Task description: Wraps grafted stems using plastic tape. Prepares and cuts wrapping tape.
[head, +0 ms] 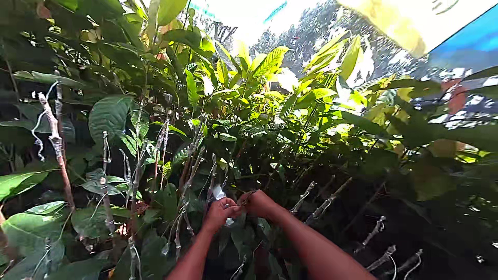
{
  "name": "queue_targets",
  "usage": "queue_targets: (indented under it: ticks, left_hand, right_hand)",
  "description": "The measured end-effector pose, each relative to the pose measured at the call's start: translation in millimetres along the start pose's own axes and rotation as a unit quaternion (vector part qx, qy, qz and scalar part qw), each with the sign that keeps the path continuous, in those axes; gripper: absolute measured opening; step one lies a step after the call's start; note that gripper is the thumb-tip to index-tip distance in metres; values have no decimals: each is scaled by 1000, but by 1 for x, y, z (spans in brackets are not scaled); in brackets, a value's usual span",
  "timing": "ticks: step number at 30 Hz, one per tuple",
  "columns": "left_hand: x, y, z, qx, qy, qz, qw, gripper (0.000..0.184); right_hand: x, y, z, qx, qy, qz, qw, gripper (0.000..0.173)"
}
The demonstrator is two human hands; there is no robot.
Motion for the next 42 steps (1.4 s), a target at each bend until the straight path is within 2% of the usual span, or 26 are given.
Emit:
queue_targets:
  ticks: [4, 7, 9, 12, 13, 14, 16, 17, 18, 20, 22, 23, 25, 28, 29, 31, 32, 33, 34, 36, 38, 39, 40, 42]
  left_hand:
    - [2, 1, 1, 13, 1, 109, 994, 16]
    - [7, 6, 1, -4, -7, 246, 969, 27]
    - [11, 5, 1, -7, -26, 278, 960, 28]
    - [12, 10, 3, -38, -38, 226, 973, 26]
    - [9, 19, 1, -65, -31, 207, 976, 25]
    - [8, 30, -3, -93, -19, 197, 976, 25]
    - [8, 51, -16, -119, 41, 196, 973, 27]
    - [5, 57, -19, -144, 45, 221, 963, 28]
    - [1, 58, -21, -166, 28, 240, 956, 24]
    - [-2, 44, -22, -157, -15, 238, 958, 20]
    - [1, 16, -21, -102, -28, 186, 977, 15]
    - [3, 5, -21, -75, -30, 156, 984, 15]
    - [7, -8, -21, -19, -33, 111, 993, 14]
    - [14, -5, -20, 41, -55, 133, 989, 14]
    - [19, 5, -21, 21, -61, 189, 980, 14]
    - [26, 28, -27, -60, -19, 289, 955, 19]
    - [21, 35, -26, -109, 6, 318, 942, 18]
    - [17, 36, -26, -140, 13, 320, 937, 18]
    - [16, 31, -26, -139, 8, 297, 945, 18]
    - [25, 13, -24, -75, -9, 218, 973, 18]
    - [31, 13, -25, -26, -10, 196, 980, 19]
    - [32, 20, -28, -33, -4, 211, 977, 21]
    - [30, 29, -32, -62, 0, 226, 972, 26]
    - [25, 39, -31, -123, -16, 237, 964, 18]
  right_hand:
    - [7, 3, 1, -14, 55, 50, 997, 25]
    - [11, 5, -13, -4, 111, 93, 989, 26]
    - [-16, 20, -37, -2, 100, 34, 994, 28]
    - [-88, 62, -74, -64, 18, -137, 988, 41]
    - [-99, 69, -76, -88, -1, -142, 986, 43]
    - [-103, 66, -74, -97, -12, -109, 989, 36]
    - [-94, 28, -63, -85, -23, 7, 996, 28]
    - [-82, 4, -60, -85, -5, 49, 995, 32]
    - [-65, -18, -57, -75, 24, 36, 996, 36]
    - [-28, -38, -57, -47, 118, -140, 982, 41]
    - [-11, -22, -64, -56, 162, -269, 948, 37]
    - [-8, -11, -66, -67, 165, -292, 939, 33]
    - [-18, 13, -74, -82, 158, -280, 944, 29]
    - [-83, 54, -85, -104, 72, -201, 971, 33]
    - [-102, 55, -84, -102, 23, -157, 982, 32]
    - [-109, 17, -77, -59, -60, -22, 996, 27]
    - [-93, -11, -76, -52, -57, 13, 997, 31]
    - [-69, -31, -76, -55, -15, -17, 998, 36]
    - [-51, -38, -79, -50, 45, -94, 993, 36]
    - [-63, -10, -88, -51, 120, -210, 969, 32]
    - [-107, 27, -89, -72, 62, -216, 972, 30]
    - [-120, 26, -83, -68, 11, -174, 982, 29]
    - [-120, 9, -75, -73, -24, -125, 989, 31]
    - [-79, -26, -66, -94, 17, -135, 986, 37]
Point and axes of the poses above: each hand's wrist, its own z-axis towards the middle knuckle, its own y-axis out of the palm, x = y × z, the point moved 8 cm from there along z, towards the middle knuckle, and after that the axes turned 12 degrees about -x, right-handed, at the moved point
